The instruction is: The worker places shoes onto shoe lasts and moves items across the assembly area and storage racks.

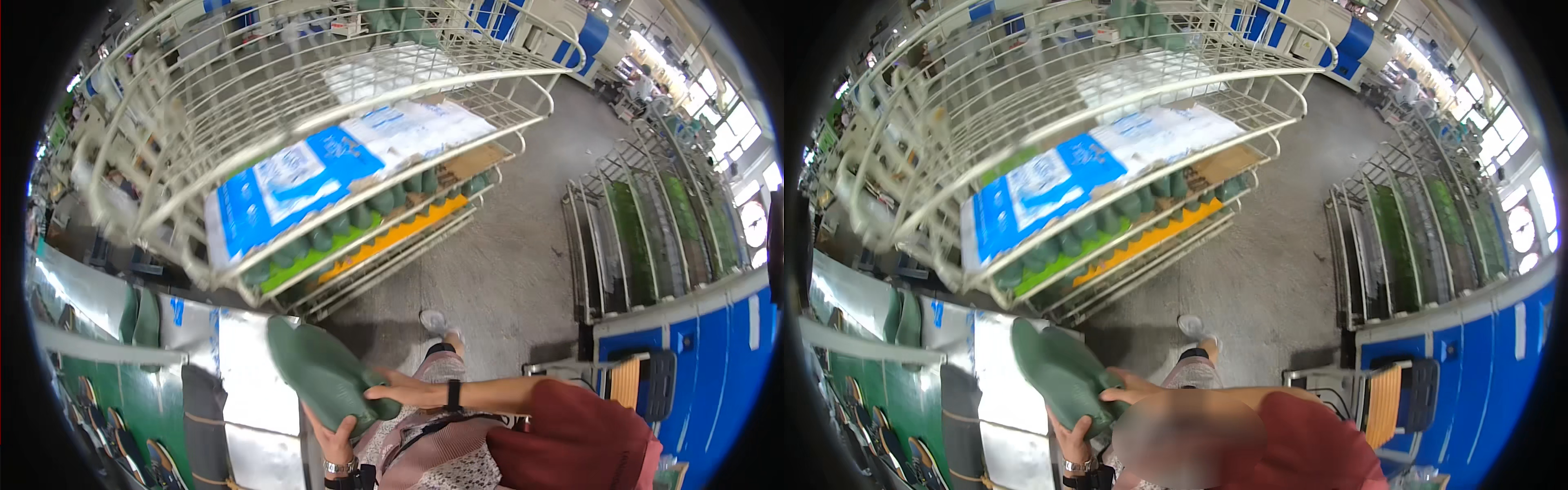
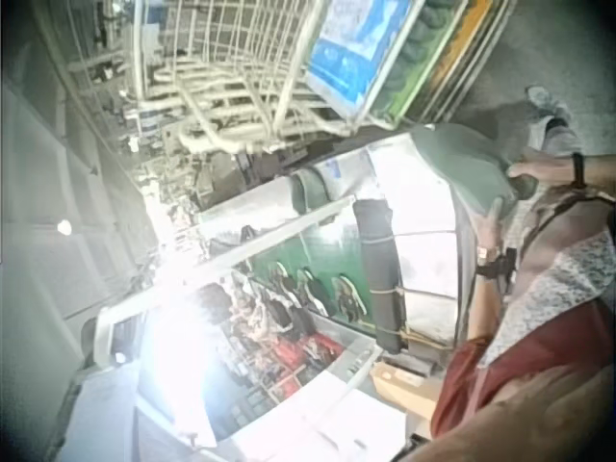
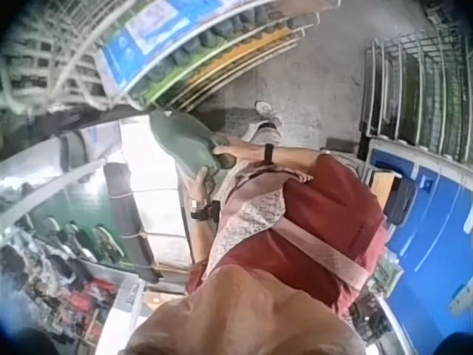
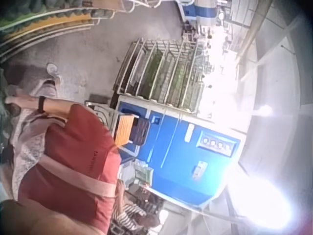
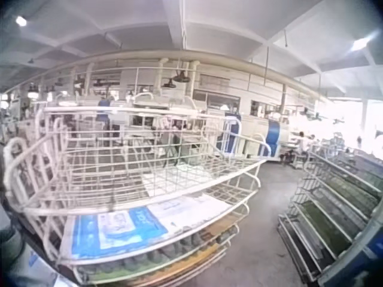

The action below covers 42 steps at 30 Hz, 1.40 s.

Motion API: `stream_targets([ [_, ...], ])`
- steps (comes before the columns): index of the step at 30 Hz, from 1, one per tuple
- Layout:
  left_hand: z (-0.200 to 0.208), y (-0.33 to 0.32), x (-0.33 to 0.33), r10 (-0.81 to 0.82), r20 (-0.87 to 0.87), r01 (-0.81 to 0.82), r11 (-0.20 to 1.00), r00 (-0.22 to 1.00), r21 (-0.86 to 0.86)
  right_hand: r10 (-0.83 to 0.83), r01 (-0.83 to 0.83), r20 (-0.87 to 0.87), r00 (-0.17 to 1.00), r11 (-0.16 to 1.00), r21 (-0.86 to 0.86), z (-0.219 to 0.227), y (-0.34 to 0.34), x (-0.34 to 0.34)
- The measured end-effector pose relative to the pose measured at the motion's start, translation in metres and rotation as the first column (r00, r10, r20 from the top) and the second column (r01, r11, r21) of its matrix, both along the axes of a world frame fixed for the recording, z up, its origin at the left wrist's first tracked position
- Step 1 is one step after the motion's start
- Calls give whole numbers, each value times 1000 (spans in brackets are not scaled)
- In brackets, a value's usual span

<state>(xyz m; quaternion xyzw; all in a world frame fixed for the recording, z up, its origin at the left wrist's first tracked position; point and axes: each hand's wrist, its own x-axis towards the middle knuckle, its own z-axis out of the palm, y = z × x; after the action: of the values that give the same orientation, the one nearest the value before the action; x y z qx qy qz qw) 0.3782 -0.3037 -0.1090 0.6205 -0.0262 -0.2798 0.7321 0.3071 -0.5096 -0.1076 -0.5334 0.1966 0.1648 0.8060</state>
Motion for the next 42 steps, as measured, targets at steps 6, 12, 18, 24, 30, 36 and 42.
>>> stream_targets([
  [6, -3, -298, 20, -480, 121, 476, 877, 869, 60, -449, 447, 63, 892, 848, -285, -25, -272, -60],
  [12, -4, -512, 40, -669, 379, 354, 694, 640, 627, -514, 521, 163, 842, 697, -492, -48, -480, -43],
  [18, -17, -579, 63, -761, 403, 197, 558, 509, 806, -209, 119, -113, 971, 840, -529, -50, -574, 70],
  [24, -54, -417, -6, -698, 301, 186, 530, 650, 828, -412, 150, -210, 887, 686, -712, -111, -614, 65],
  [30, -105, -164, -177, -245, -282, 323, 147, 928, 935, -628, 137, -205, 751, 452, -881, -184, -615, 106],
  [36, -105, -70, -358, -473, -414, 459, -22, 777, 888, -356, -114, -253, 899, 369, -923, -251, -732, 86],
  [42, -76, -168, -415, 601, -353, 50, 460, 717, 886, 182, -237, -217, 959, 98, -967, -241, -743, 135],
])
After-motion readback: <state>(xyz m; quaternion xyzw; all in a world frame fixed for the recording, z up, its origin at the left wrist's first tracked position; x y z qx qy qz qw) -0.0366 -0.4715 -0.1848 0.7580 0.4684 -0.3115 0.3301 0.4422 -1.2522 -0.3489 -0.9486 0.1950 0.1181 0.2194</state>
